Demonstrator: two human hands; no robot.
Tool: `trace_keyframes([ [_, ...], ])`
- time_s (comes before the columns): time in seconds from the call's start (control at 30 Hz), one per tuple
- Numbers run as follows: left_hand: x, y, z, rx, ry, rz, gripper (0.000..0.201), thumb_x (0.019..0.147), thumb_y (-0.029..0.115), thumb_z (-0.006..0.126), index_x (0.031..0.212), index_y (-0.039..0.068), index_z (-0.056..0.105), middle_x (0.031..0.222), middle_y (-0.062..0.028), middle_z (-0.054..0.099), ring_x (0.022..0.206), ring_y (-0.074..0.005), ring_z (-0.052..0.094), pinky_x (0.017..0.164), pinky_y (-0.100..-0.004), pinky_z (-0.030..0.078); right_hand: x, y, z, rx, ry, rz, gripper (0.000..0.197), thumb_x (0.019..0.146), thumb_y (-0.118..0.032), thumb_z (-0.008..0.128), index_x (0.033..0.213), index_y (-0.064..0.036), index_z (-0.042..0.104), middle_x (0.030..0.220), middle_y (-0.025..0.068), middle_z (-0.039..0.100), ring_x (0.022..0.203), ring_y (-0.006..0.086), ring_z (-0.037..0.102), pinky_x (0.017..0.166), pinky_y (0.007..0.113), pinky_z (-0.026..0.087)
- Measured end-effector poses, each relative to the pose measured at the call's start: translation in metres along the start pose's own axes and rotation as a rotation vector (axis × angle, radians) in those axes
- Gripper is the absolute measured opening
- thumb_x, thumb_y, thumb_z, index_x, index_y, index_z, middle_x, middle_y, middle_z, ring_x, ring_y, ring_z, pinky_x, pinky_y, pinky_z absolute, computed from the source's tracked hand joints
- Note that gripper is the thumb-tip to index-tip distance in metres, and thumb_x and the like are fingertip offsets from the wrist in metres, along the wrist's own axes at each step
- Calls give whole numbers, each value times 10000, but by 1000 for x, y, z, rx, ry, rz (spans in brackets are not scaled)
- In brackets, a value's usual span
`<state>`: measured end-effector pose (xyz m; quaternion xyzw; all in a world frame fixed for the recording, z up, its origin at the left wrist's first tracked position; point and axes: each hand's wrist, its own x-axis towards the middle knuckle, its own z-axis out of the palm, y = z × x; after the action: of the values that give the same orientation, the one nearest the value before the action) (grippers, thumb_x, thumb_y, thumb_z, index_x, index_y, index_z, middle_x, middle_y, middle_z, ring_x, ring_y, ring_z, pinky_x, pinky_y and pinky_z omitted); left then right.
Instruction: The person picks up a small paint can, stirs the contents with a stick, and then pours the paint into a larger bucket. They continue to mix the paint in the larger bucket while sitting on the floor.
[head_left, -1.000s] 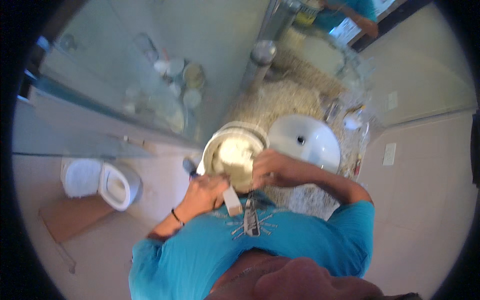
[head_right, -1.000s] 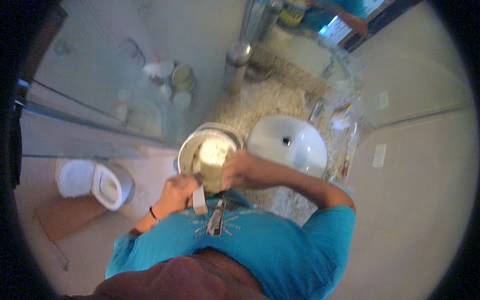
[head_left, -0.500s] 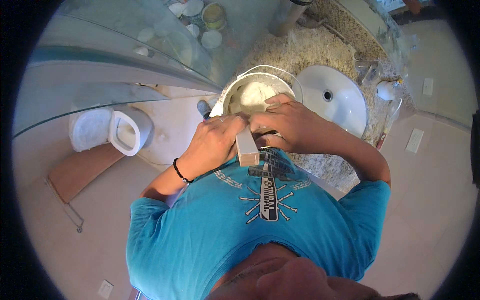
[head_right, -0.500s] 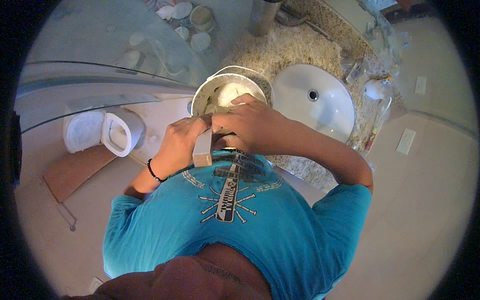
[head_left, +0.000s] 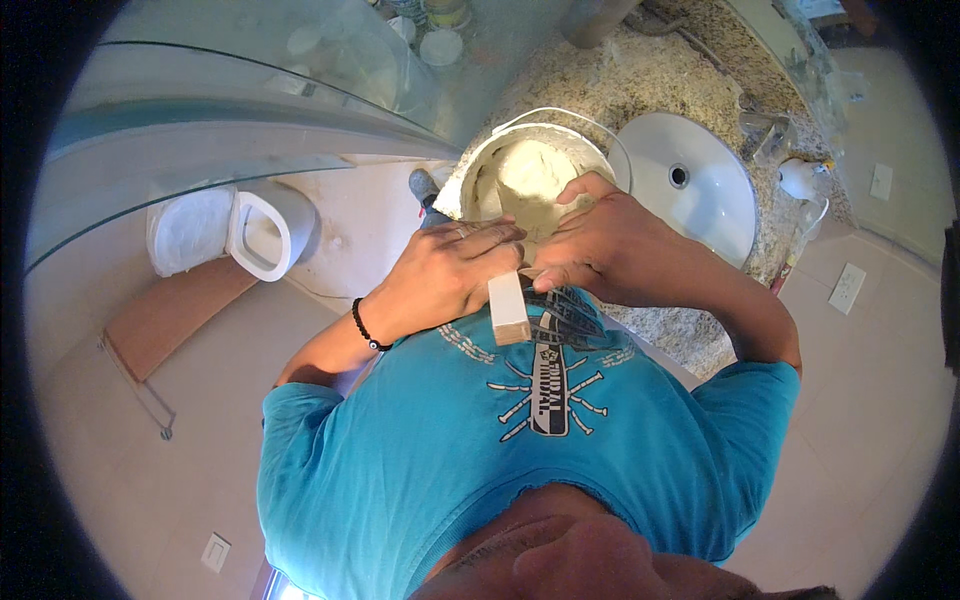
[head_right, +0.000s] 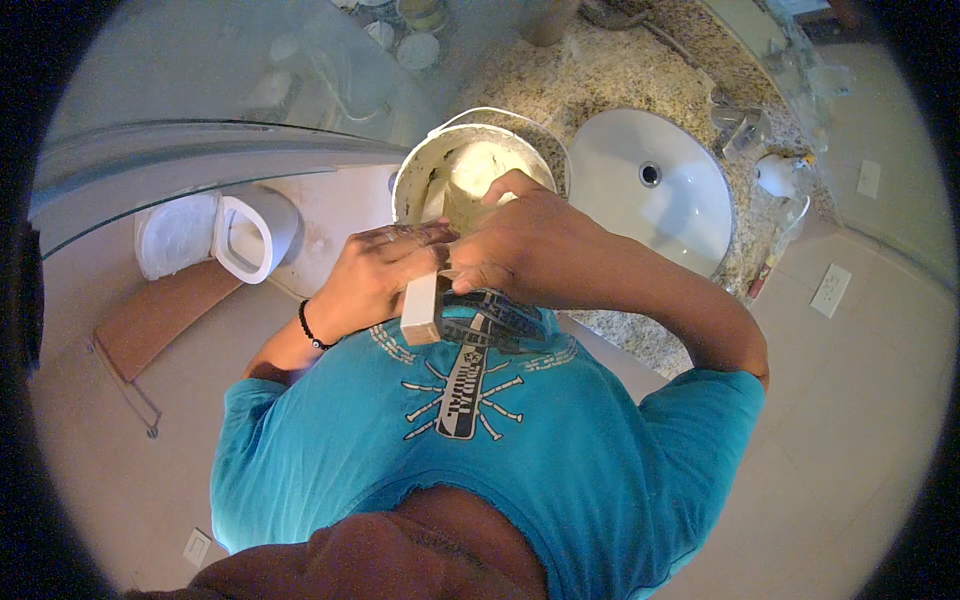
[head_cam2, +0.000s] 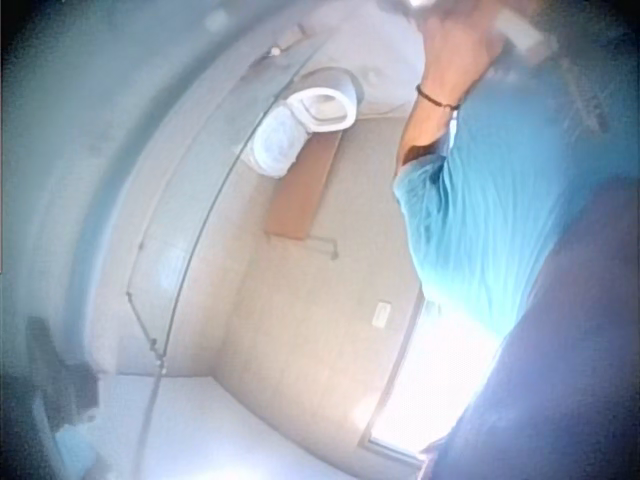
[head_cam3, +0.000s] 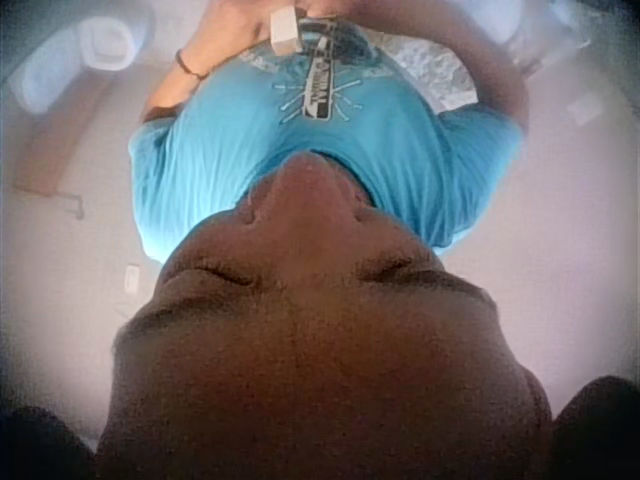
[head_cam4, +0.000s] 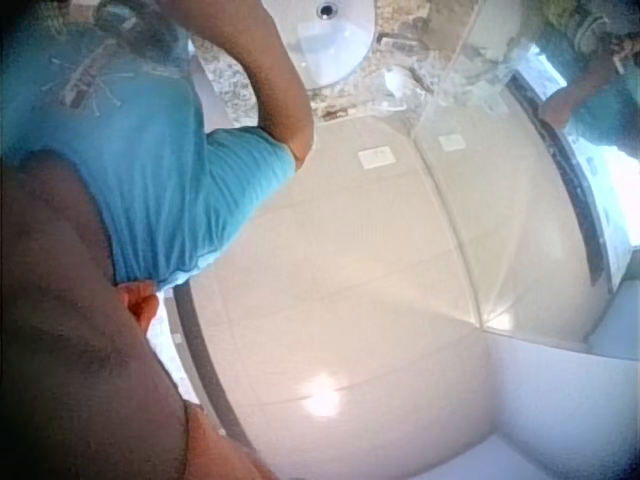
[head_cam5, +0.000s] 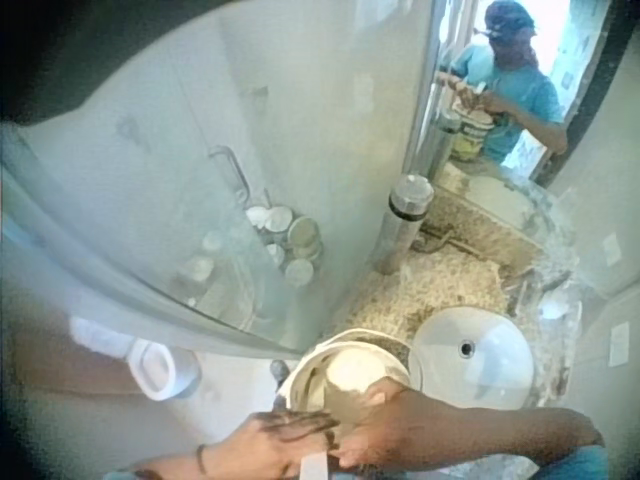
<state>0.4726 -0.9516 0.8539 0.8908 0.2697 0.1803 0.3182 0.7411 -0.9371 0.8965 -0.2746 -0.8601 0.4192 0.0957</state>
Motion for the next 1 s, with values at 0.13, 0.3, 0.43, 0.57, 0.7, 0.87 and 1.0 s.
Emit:
trace_keyframes([
  [0.13,0,-1,8,30,1,-2,256,831,215,777,1050,108,699,1255,-128,742,1130,-330,735,932,-438,619,-8,-6,-8,33,-3,24,204,982,-331,681,873,-164,724,669,27,610,712,228,638,1068,465,376],
  [0.3,7,0,13,38,-18,-23,246,827,244,788,1038,137,722,1264,-99,744,1134,-312,737,918,-425,623,-27,-10,-24,-5,-10,70,140,927,-295,746,878,-165,731,672,9,613,717,198,641,1109,486,362],
  [0.43,13,1,14,60,-34,15,220,831,140,727,1030,113,639,1201,-93,741,1105,-282,743,855,-398,642,-38,-11,-35,1,-64,121,148,943,-308,710,902,-166,722,694,51,648,770,250,684,1109,522,364],
  [0.57,16,-1,18,85,8,50,263,817,132,736,1064,109,649,1205,-96,741,1059,-288,752,823,-397,641,-45,-11,-35,-47,0,108,186,935,-346,710,925,-161,718,732,46,662,801,246,683,1101,517,372],
  [0.7,18,-2,16,61,-8,-27,366,807,194,773,1145,75,697,1217,-134,749,1046,-322,755,843,-410,628,-39,-5,-21,-243,67,123,256,927,-372,719,1041,-143,710,830,40,698,916,238,689,1118,497,371],
  [0.87,25,6,3,-51,5,-112,465,790,276,793,1156,14,674,1174,-184,739,1037,-384,735,925,-452,601,-20,-4,-1,-249,164,14,331,972,-413,659,1105,-110,678,868,104,718,948,295,706,1034,459,439],
  [1.0,34,7,-7,-158,6,-15,423,808,327,810,1020,11,626,981,-174,716,978,-430,705,1011,-497,560,-5,-11,1,-48,101,110,323,971,-391,662,1039,-75,673,797,194,709,834,390,719,839,494,527],
])
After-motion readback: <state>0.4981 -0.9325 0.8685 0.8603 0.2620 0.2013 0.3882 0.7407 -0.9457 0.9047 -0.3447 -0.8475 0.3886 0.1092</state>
